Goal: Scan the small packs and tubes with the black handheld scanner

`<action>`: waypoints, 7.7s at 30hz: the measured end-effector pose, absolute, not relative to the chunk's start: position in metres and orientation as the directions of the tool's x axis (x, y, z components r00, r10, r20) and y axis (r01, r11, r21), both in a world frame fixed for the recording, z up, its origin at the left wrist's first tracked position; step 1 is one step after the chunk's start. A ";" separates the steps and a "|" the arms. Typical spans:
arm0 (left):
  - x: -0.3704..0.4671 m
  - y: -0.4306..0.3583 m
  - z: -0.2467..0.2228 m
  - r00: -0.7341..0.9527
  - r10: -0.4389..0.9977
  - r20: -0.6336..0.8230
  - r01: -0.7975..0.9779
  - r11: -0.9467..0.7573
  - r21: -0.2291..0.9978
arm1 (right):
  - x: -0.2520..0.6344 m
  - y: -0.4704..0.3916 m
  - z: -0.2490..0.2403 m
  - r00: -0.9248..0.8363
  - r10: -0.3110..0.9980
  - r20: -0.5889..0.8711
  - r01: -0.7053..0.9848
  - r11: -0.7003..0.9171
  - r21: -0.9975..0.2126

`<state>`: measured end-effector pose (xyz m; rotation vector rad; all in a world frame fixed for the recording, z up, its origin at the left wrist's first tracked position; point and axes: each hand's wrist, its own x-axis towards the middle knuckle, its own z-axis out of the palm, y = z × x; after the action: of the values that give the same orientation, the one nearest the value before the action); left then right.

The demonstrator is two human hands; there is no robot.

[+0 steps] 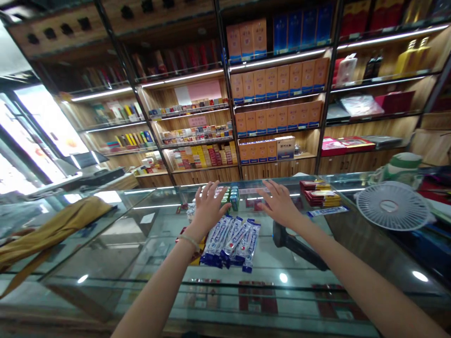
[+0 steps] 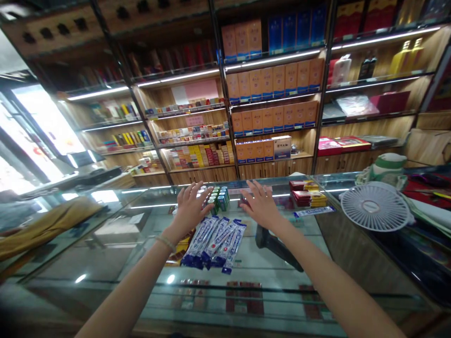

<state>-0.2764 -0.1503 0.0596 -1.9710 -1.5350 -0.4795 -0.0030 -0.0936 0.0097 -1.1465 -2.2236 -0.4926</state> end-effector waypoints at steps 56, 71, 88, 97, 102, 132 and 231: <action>-0.475 -0.196 -0.002 0.153 0.983 0.098 0.978 -0.137 -0.154 | -0.214 -0.141 -0.023 -0.727 0.661 0.188 0.655 0.749 -0.101; -0.469 -0.209 0.004 0.177 0.953 0.246 0.980 -0.147 -0.133 | -0.209 -0.146 -0.015 -0.694 0.631 0.345 0.643 0.760 -0.095; -0.399 -0.206 0.045 0.250 0.806 0.536 0.952 -0.102 -0.290 | -0.144 -0.128 0.006 -0.679 0.441 0.586 0.603 0.791 0.103; -0.343 -0.182 0.045 0.262 0.773 0.578 0.958 -0.136 -0.253 | -0.082 -0.115 0.014 -0.631 0.480 0.610 0.674 0.728 0.124; -0.307 -0.169 0.047 0.272 0.768 0.580 0.961 -0.184 -0.208 | -0.046 -0.109 0.013 -0.587 0.502 0.635 0.714 0.691 0.114; -0.181 -0.088 0.030 0.246 0.692 0.679 0.960 -0.273 -0.069 | 0.082 -0.059 0.001 -0.429 0.459 0.778 0.815 0.568 0.115; -0.135 -0.102 -0.005 0.320 0.633 0.705 0.933 -0.338 -0.120 | 0.090 -0.081 -0.010 -0.496 0.503 0.708 0.826 0.526 0.205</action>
<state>-0.1354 -0.1022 -0.0046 -2.0736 -1.3775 -0.7624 0.0901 -0.0806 -0.0102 -1.0749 -2.1826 -0.7207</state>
